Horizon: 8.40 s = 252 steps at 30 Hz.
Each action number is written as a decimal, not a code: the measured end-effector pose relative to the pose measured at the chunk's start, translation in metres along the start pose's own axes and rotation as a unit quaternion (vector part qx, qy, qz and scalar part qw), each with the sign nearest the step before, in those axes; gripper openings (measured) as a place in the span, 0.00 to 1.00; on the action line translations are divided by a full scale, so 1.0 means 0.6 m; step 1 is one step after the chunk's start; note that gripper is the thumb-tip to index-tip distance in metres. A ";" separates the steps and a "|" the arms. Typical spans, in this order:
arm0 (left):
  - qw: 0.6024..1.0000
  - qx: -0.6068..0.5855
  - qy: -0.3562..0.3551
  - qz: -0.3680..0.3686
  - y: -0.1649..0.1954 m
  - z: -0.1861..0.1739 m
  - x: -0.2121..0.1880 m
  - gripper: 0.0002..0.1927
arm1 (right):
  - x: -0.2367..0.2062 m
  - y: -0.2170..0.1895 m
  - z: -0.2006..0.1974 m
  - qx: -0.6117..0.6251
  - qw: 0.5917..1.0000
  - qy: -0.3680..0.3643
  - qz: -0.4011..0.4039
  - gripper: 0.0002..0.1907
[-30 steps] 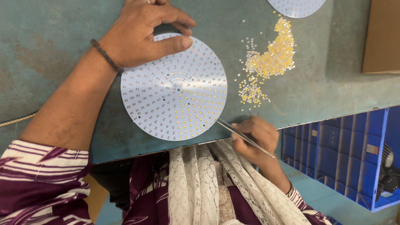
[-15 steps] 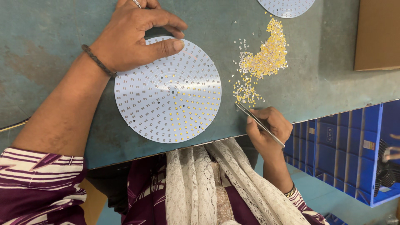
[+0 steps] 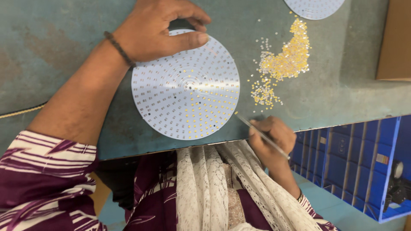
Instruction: The person holds a round LED circuit board steady on the workbench with one hand and uses tweezers to pick small yellow LED components one at a time from a pile on the table, placing them onto the marked pads on the board. The person works across the board's pads and occasionally reaches back into the component pile for more parts.
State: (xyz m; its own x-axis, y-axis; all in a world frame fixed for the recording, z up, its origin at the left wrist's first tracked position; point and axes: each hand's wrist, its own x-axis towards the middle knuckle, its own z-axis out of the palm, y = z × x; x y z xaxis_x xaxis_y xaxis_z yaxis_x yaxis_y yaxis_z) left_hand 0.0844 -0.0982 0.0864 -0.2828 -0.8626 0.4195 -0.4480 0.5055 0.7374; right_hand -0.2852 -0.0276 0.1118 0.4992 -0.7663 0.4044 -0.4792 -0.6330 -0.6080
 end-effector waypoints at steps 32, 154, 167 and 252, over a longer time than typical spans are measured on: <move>0.979 -0.008 0.048 -0.196 0.033 -0.099 -0.041 0.24 | -0.014 -0.077 0.040 0.641 0.718 -0.007 0.270 0.10; 0.996 0.042 0.064 0.033 -0.002 -0.036 -0.041 0.22 | 0.014 -0.009 0.035 -0.022 0.998 0.035 0.052 0.06; 0.998 0.051 0.032 0.017 -0.002 -0.014 -0.029 0.28 | 0.043 -0.051 0.079 0.022 0.999 -0.010 0.022 0.07; 0.999 0.044 0.011 -0.006 0.021 -0.026 -0.036 0.27 | 0.058 0.021 0.014 -0.033 0.999 0.003 0.028 0.07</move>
State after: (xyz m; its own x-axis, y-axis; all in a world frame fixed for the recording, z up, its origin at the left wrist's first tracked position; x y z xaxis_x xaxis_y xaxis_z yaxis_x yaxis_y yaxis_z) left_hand 0.0983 -0.0737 0.0947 -0.2583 -0.8680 0.4241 -0.5248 0.4947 0.6927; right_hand -0.2681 -0.0612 0.1126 0.4658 -0.8009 0.3762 -0.5532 -0.5954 -0.5827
